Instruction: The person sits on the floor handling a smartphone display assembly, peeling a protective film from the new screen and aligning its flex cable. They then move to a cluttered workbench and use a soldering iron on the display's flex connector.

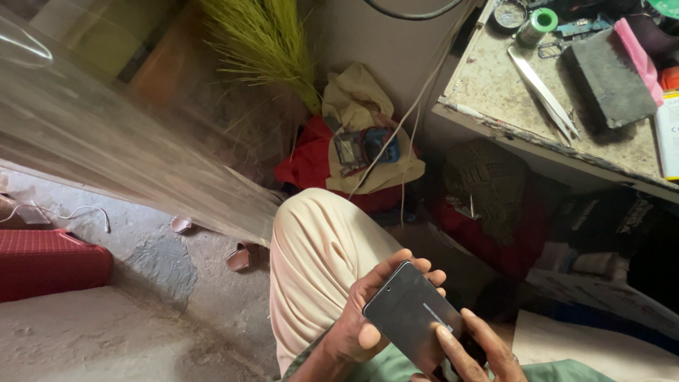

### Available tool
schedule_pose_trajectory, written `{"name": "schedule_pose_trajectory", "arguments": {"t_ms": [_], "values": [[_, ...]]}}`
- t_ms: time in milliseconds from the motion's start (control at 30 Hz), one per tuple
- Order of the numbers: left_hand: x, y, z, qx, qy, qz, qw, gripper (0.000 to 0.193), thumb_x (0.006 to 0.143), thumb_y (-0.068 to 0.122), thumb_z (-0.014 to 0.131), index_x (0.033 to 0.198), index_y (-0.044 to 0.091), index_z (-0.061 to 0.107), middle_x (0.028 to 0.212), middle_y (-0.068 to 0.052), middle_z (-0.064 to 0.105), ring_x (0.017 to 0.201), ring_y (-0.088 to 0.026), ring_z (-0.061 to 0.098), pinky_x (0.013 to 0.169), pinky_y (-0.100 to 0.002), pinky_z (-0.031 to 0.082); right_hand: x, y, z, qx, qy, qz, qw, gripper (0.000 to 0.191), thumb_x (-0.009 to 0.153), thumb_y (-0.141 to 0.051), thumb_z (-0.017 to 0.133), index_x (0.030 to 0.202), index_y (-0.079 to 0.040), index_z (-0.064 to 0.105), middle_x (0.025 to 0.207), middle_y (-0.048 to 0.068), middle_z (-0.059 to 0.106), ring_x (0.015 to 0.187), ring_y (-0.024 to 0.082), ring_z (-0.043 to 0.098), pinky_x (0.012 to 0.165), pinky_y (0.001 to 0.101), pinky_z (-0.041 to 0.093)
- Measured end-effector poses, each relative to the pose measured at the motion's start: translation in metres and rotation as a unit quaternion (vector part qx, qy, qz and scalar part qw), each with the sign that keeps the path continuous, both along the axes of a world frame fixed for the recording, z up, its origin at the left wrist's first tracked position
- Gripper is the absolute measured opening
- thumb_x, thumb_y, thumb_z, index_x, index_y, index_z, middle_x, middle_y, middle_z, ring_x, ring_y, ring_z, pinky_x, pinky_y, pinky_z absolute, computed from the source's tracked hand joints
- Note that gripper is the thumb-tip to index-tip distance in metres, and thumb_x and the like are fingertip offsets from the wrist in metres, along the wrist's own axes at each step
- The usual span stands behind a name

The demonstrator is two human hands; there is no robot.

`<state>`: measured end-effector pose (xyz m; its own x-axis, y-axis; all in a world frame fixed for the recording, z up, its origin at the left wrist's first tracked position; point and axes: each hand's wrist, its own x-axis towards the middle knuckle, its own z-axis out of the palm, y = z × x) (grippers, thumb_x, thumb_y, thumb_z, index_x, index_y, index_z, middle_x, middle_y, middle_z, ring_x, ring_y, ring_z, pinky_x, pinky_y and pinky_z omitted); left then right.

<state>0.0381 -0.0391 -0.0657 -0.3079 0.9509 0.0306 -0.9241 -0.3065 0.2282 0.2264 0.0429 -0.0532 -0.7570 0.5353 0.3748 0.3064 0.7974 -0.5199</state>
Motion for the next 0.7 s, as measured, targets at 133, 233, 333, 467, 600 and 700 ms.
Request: {"name": "schedule_pose_trajectory", "arguments": {"t_ms": [133,233,333,467,600,700], "values": [[0.0,-0.001,-0.001,-0.006,-0.006,-0.005,1.0,0.114,0.063,0.035,0.1,0.157,0.008,0.041,0.153,-0.012,0.053,0.147,-0.031,0.049,0.127,-0.05,0.041,0.0,0.0,0.002,-0.003,-0.003,0.002,1.0,0.073,0.067,-0.049,0.086,0.128,-0.016,0.062,0.132,0.021,0.057,0.114,0.034,0.068,0.094,0.0439,0.06],[0.0,-0.001,-0.002,-0.002,-0.004,-0.004,1.0,0.114,0.063,0.035,0.1,0.157,0.008,0.041,0.153,-0.012,0.053,0.146,-0.031,0.05,0.127,-0.05,0.041,0.0,0.0,0.004,0.003,-0.012,0.003,1.0,0.072,0.066,-0.05,0.085,0.126,-0.017,0.063,0.132,0.022,0.056,0.114,0.034,0.068,0.094,0.0445,0.059],[0.001,-0.001,-0.002,0.003,-0.005,-0.001,1.0,0.113,0.063,0.034,0.099,0.157,0.009,0.041,0.153,-0.012,0.053,0.146,-0.032,0.05,0.127,-0.05,0.042,0.002,-0.001,0.004,-0.01,-0.033,-0.009,0.999,0.07,0.064,-0.048,0.086,0.125,-0.018,0.065,0.133,0.022,0.057,0.115,0.035,0.067,0.096,0.047,0.057],[0.001,-0.001,-0.002,0.0,-0.009,-0.002,1.0,0.113,0.063,0.034,0.1,0.156,0.009,0.041,0.152,-0.012,0.054,0.146,-0.032,0.05,0.127,-0.05,0.042,0.007,0.002,-0.003,-0.005,-0.032,0.001,0.999,0.064,0.068,-0.042,0.085,0.125,-0.019,0.066,0.134,0.02,0.057,0.116,0.035,0.067,0.098,0.0476,0.056],[0.002,-0.001,-0.003,-0.002,-0.01,-0.002,1.0,0.113,0.062,0.034,0.1,0.156,0.008,0.042,0.152,-0.012,0.054,0.145,-0.031,0.051,0.126,-0.049,0.042,0.015,0.004,-0.013,0.002,-0.073,-0.002,0.997,0.055,0.07,-0.032,0.083,0.123,-0.024,0.069,0.135,0.017,0.058,0.12,0.031,0.066,0.103,0.0447,0.055],[0.001,0.0,-0.003,0.003,-0.015,-0.003,1.0,0.113,0.063,0.034,0.1,0.156,0.008,0.042,0.152,-0.012,0.054,0.146,-0.031,0.05,0.127,-0.05,0.042,0.02,0.0,-0.021,0.027,-0.071,-0.006,0.997,0.06,0.071,-0.041,0.084,0.127,-0.026,0.068,0.139,0.015,0.056,0.125,0.029,0.063,0.108,0.043,0.052]]}}
